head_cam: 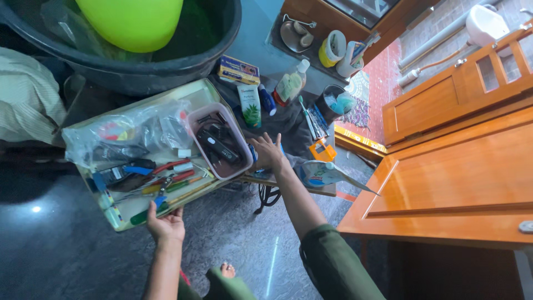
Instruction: The person opens a dark wooden cupboard, removes various items including a cup of tools, toothbrushes, soap, and a tray of small tools, and places them on a nearby table before rearranging a newspaper on one of the shelves.
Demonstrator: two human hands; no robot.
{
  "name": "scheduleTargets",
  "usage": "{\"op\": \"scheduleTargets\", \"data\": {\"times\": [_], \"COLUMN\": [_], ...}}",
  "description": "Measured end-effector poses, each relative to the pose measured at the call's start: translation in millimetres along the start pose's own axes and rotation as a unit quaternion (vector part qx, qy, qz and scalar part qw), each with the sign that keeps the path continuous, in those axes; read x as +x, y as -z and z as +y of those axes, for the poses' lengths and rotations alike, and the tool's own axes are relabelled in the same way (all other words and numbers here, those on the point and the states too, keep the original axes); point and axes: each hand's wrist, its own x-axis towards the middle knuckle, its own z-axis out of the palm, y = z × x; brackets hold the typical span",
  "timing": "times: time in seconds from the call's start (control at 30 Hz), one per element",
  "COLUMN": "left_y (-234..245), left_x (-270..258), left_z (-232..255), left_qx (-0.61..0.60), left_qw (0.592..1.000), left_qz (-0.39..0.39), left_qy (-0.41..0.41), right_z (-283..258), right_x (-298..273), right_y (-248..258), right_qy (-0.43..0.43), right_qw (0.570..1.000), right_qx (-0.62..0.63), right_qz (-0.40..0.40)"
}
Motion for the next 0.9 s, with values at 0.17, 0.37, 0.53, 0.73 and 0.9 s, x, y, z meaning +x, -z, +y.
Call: {"op": "scheduleTargets", "data": {"times": [0.17, 0.37, 0.53, 0.73, 0.9], "left_y": [-10, -19, -18, -41, -43], "left_x": [-14, -20, -29, -47, -55], "left_z": [-10, -37, -86, -129, -135], "left_qx": [0.002, -0.015, -0.066, -0.113, -0.115], "left_qw": [1.0, 0.999, 0.997, 0.993, 0.993], "left_qz": [-0.004, 0.02, 0.01, 0.026, -0.029], "left_qy": [-0.026, -0.039, -0.043, -0.027, 0.019], "right_z": [24, 43, 61, 91, 102], "right_x": [9, 3, 0, 13, 15], "right_y": [-6, -16, -30, -40, -43], "right_qy": [-0.003, -0.007, -0.091, -0.107, -0.062], "right_qw": [0.998, 0.999, 0.995, 0.991, 0.989], "right_qx": [0.006, -0.009, 0.027, 0.081, 0.134], "right_qz": [-0.068, -0.034, -0.013, 0.007, -0.007]}}
